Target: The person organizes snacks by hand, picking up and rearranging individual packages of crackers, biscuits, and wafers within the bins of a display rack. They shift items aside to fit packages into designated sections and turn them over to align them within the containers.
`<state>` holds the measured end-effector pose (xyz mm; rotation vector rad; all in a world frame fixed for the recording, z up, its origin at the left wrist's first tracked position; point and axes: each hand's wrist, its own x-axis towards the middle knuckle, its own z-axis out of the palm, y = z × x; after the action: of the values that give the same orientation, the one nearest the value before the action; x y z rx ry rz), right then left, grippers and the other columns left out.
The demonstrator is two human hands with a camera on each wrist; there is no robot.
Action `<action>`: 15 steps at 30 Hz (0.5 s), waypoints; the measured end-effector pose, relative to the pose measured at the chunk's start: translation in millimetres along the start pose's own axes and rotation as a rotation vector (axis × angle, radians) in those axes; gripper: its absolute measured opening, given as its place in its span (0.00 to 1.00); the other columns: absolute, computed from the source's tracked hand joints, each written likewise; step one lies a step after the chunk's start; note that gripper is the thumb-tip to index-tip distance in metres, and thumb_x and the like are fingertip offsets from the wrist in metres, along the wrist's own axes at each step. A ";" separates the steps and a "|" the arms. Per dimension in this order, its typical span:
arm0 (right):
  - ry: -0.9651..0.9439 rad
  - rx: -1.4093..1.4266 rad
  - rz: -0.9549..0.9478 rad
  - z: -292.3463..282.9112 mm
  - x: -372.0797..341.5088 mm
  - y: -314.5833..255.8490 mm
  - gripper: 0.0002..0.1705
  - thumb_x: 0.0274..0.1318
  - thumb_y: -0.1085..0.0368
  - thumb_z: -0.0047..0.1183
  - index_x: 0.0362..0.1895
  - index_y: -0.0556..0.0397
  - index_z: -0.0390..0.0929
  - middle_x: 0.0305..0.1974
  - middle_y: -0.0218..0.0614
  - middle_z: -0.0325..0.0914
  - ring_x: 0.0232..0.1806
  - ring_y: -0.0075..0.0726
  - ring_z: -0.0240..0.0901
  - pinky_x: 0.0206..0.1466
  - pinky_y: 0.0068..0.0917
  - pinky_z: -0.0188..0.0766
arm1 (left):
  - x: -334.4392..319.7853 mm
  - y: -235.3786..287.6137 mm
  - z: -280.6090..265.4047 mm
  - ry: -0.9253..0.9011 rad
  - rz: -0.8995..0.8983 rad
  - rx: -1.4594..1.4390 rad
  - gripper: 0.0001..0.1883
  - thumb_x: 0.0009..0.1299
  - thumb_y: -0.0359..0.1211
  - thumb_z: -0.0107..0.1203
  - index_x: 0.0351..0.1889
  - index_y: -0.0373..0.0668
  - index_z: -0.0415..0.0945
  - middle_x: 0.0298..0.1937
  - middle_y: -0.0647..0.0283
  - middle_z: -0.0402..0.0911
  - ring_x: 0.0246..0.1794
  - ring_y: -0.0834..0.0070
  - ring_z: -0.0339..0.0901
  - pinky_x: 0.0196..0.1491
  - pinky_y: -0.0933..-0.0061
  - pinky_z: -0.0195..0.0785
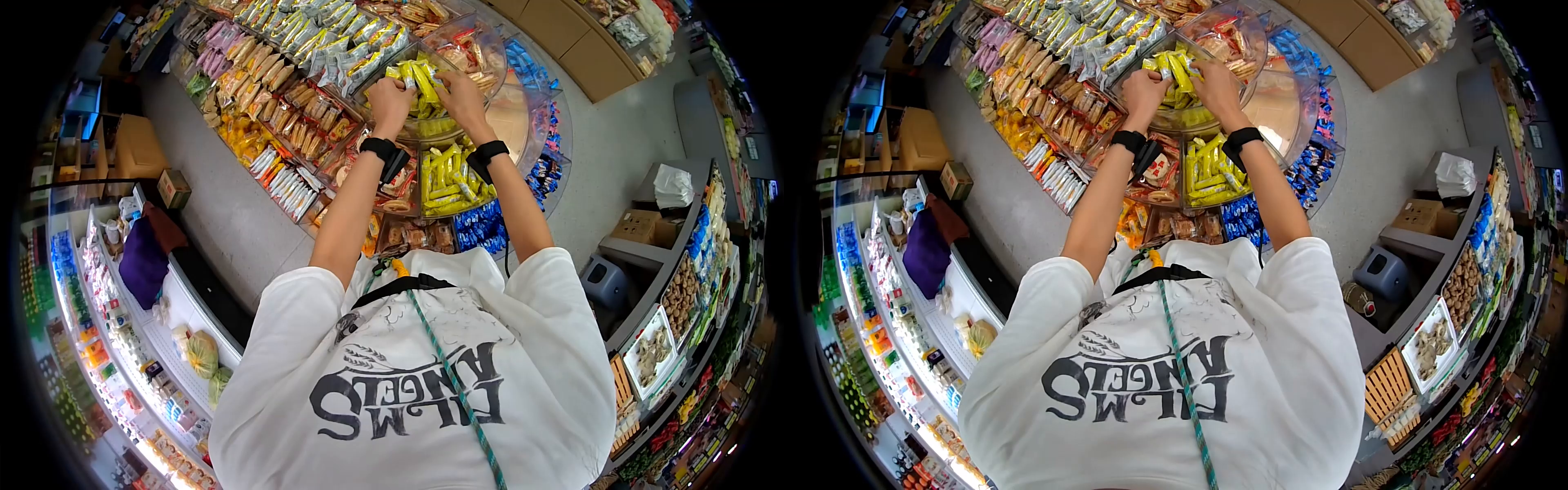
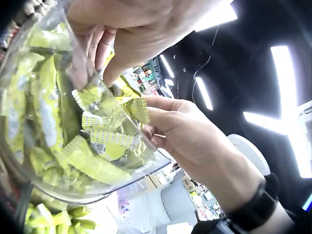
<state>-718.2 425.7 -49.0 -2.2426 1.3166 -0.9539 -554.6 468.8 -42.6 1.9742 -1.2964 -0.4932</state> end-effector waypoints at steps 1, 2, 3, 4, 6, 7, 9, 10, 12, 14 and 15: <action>0.024 -0.032 -0.075 0.7 0.8 1.6 0.16 0.53 0.64 0.60 0.47 0.52 0.82 0.35 0.43 0.78 0.37 0.50 0.76 0.44 0.42 0.72 | -0.4 1.7 -1.2 -0.001 0.003 0.000 0.17 0.60 0.36 0.69 0.18 0.33 0.79 0.16 0.54 0.77 0.19 0.60 0.77 0.28 0.61 0.73; 0.028 -0.034 -0.071 0.0 0.2 4.3 0.16 0.53 0.64 0.60 0.47 0.52 0.82 0.35 0.43 0.78 0.37 0.50 0.76 0.44 0.42 0.72 | -2.8 2.6 -2.2 0.014 0.043 0.048 0.15 0.61 0.38 0.68 0.24 0.33 0.82 0.20 0.54 0.80 0.21 0.62 0.79 0.29 0.62 0.74; 0.053 -0.071 -0.096 -4.0 -0.4 3.0 0.15 0.55 0.65 0.59 0.48 0.51 0.82 0.35 0.44 0.78 0.36 0.50 0.76 0.43 0.42 0.72 | -6.6 3.0 -3.4 0.027 0.082 0.095 0.15 0.63 0.39 0.67 0.30 0.33 0.84 0.24 0.54 0.83 0.23 0.64 0.81 0.30 0.63 0.75; 0.078 -0.109 -0.120 -8.3 -1.6 2.3 0.14 0.56 0.65 0.58 0.48 0.51 0.82 0.36 0.44 0.78 0.36 0.50 0.76 0.42 0.41 0.73 | -12.5 7.4 -10.6 0.016 0.097 0.104 0.15 0.64 0.39 0.66 0.30 0.32 0.84 0.24 0.52 0.83 0.24 0.61 0.81 0.31 0.62 0.75; 0.096 -0.016 -0.091 -22.5 -8.5 6.9 0.13 0.57 0.66 0.57 0.47 0.52 0.82 0.38 0.46 0.78 0.39 0.52 0.76 0.43 0.42 0.72 | -23.9 -0.2 -15.0 0.179 0.264 0.096 0.15 0.67 0.38 0.61 0.31 0.32 0.84 0.25 0.51 0.83 0.26 0.56 0.81 0.34 0.60 0.74; 0.117 0.077 -0.078 -35.9 -8.5 -0.7 0.12 0.57 0.67 0.56 0.45 0.52 0.81 0.40 0.48 0.78 0.42 0.53 0.76 0.44 0.43 0.72 | -32.0 2.7 -23.5 0.200 0.301 0.080 0.14 0.70 0.37 0.58 0.35 0.32 0.82 0.27 0.52 0.83 0.28 0.57 0.81 0.35 0.58 0.73; 0.189 0.150 -0.077 -69.2 -32.3 -22.6 0.11 0.58 0.68 0.54 0.45 0.53 0.81 0.37 0.47 0.79 0.36 0.53 0.77 0.41 0.42 0.72 | -53.4 2.8 -40.9 0.304 0.489 0.039 0.12 0.72 0.35 0.56 0.39 0.32 0.80 0.29 0.54 0.83 0.28 0.58 0.80 0.34 0.59 0.72; 0.147 0.158 0.004 -87.3 -48.3 -33.0 0.10 0.58 0.68 0.54 0.44 0.53 0.81 0.34 0.46 0.79 0.34 0.54 0.77 0.39 0.42 0.73 | -69.8 5.4 -50.7 0.196 0.433 0.049 0.12 0.72 0.35 0.55 0.40 0.33 0.80 0.30 0.54 0.82 0.29 0.60 0.80 0.34 0.60 0.71; 0.101 0.161 0.093 -95.5 -69.2 -19.6 0.10 0.59 0.68 0.53 0.43 0.53 0.82 0.31 0.45 0.80 0.31 0.54 0.77 0.37 0.42 0.73 | -98.3 -0.7 -55.4 -0.061 0.276 0.030 0.12 0.73 0.35 0.53 0.42 0.34 0.79 0.33 0.54 0.83 0.32 0.62 0.80 0.33 0.63 0.70; -0.102 0.105 0.218 -68.0 -113.4 27.3 0.09 0.56 0.67 0.55 0.40 0.54 0.83 0.29 0.44 0.81 0.30 0.54 0.77 0.37 0.44 0.73 | -120.3 -9.1 -43.9 -0.350 0.189 0.014 0.11 0.73 0.32 0.52 0.43 0.33 0.80 0.32 0.52 0.83 0.30 0.61 0.81 0.34 0.62 0.73; -0.271 0.013 0.203 -50.5 -134.0 55.7 0.09 0.54 0.66 0.56 0.38 0.54 0.84 0.29 0.46 0.81 0.31 0.55 0.78 0.38 0.44 0.74 | -128.0 -27.9 -21.6 -0.434 0.198 0.023 0.10 0.71 0.30 0.52 0.43 0.33 0.81 0.28 0.50 0.83 0.27 0.59 0.80 0.33 0.60 0.74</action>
<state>-833.5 515.6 -96.5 -2.0909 1.3746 -0.5631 -577.1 598.9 -57.0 1.7891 -1.7489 -0.8428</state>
